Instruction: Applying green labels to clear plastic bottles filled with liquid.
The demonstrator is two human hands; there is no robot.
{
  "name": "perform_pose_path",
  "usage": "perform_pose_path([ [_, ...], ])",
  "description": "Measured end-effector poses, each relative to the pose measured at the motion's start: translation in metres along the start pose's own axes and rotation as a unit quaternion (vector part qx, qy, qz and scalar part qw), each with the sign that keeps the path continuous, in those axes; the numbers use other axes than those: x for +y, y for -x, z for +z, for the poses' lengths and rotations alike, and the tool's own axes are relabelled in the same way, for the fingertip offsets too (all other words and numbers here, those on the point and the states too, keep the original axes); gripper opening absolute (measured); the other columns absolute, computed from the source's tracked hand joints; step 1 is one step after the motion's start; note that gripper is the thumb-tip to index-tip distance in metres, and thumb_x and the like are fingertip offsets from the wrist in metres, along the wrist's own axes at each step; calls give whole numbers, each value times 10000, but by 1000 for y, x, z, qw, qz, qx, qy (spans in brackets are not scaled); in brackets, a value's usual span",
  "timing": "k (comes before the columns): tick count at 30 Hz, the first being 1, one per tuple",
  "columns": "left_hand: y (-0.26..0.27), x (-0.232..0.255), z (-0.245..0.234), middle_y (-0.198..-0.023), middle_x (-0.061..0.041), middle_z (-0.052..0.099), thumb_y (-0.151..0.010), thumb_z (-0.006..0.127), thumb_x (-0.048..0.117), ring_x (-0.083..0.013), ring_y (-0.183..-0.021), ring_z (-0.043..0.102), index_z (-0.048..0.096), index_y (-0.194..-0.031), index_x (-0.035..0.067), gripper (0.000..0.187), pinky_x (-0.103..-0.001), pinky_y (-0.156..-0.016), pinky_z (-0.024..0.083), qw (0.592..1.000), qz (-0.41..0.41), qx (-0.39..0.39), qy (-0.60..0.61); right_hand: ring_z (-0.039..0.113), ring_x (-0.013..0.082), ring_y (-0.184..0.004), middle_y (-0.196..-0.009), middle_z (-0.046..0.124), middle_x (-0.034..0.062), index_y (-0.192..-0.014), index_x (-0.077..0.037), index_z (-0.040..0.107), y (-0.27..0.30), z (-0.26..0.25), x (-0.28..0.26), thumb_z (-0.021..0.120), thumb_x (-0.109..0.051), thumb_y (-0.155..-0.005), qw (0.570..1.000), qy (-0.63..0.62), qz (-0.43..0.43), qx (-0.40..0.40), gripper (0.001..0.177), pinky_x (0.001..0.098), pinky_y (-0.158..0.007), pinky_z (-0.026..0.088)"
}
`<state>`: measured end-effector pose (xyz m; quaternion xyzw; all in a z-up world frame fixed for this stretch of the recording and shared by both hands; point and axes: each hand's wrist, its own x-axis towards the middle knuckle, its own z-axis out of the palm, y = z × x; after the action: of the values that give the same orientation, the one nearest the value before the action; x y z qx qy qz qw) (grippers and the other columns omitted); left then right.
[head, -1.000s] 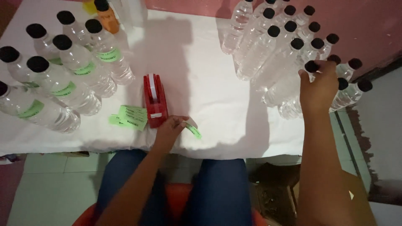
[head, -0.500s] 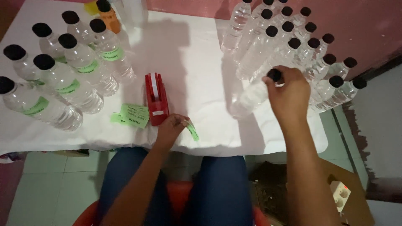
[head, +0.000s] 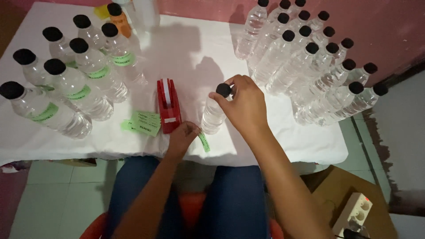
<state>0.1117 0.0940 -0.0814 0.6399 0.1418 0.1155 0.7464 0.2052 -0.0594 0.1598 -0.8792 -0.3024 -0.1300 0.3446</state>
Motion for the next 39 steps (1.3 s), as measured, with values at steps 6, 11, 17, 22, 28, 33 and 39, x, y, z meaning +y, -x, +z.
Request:
perform_pose_path([
  [6,-3,0,3,-983,-101,682,-955,713,202,-194,-948,623,648,-1023,44,184,-355,-901,487,999,21,-16,38,709,399,-924,-929,630,210,-958,31,648,-5,-7,-2,887,-286,-758,999,-40,8,-33,445,457,-777,587],
  [11,1,2,2,-973,-71,685,-956,717,211,-162,-942,614,654,-1024,61,176,-345,-873,484,998,33,-20,40,633,340,-1179,-1156,693,191,-1197,-43,673,1,0,11,693,-188,-941,959,-254,22,-121,294,463,-994,502],
  [17,-5,-3,2,-979,-92,691,-973,694,184,-173,-928,620,649,-1018,44,153,-343,-879,489,998,30,-19,49,709,296,-1058,-1012,752,127,-1058,-101,738,7,10,11,789,-214,-873,964,-257,56,-50,223,397,-956,545],
  [22,2,9,4,-971,-110,676,-967,693,168,-198,-925,617,631,-1024,26,165,-370,-870,489,999,31,-6,29,729,304,-994,-964,756,156,-1031,-91,743,8,14,6,813,-222,-849,968,-238,70,-22,235,396,-924,557],
  [28,-5,-10,4,-936,-59,648,-960,715,168,-167,-892,600,634,-1035,49,163,-324,-843,488,999,6,14,37,733,272,-988,-966,765,109,-1047,-155,749,14,16,2,822,-292,-835,973,-209,97,-4,263,372,-956,546],
  [33,-3,-5,1,-954,-75,645,-972,700,190,-193,-918,607,641,-1062,40,185,-356,-858,494,1000,-9,21,5,652,331,-1175,-1114,745,143,-1215,-135,701,22,9,-9,791,-325,-879,971,-221,87,-2,397,514,-1128,369],
  [39,-7,-21,-2,-987,-72,659,-967,721,226,-182,-940,605,657,-1092,36,237,-353,-884,498,1000,-9,24,11,211,567,-1445,-1512,412,340,-1568,-33,170,44,2,-2,609,-381,-960,948,-302,66,-70,827,723,-1167,51],
])
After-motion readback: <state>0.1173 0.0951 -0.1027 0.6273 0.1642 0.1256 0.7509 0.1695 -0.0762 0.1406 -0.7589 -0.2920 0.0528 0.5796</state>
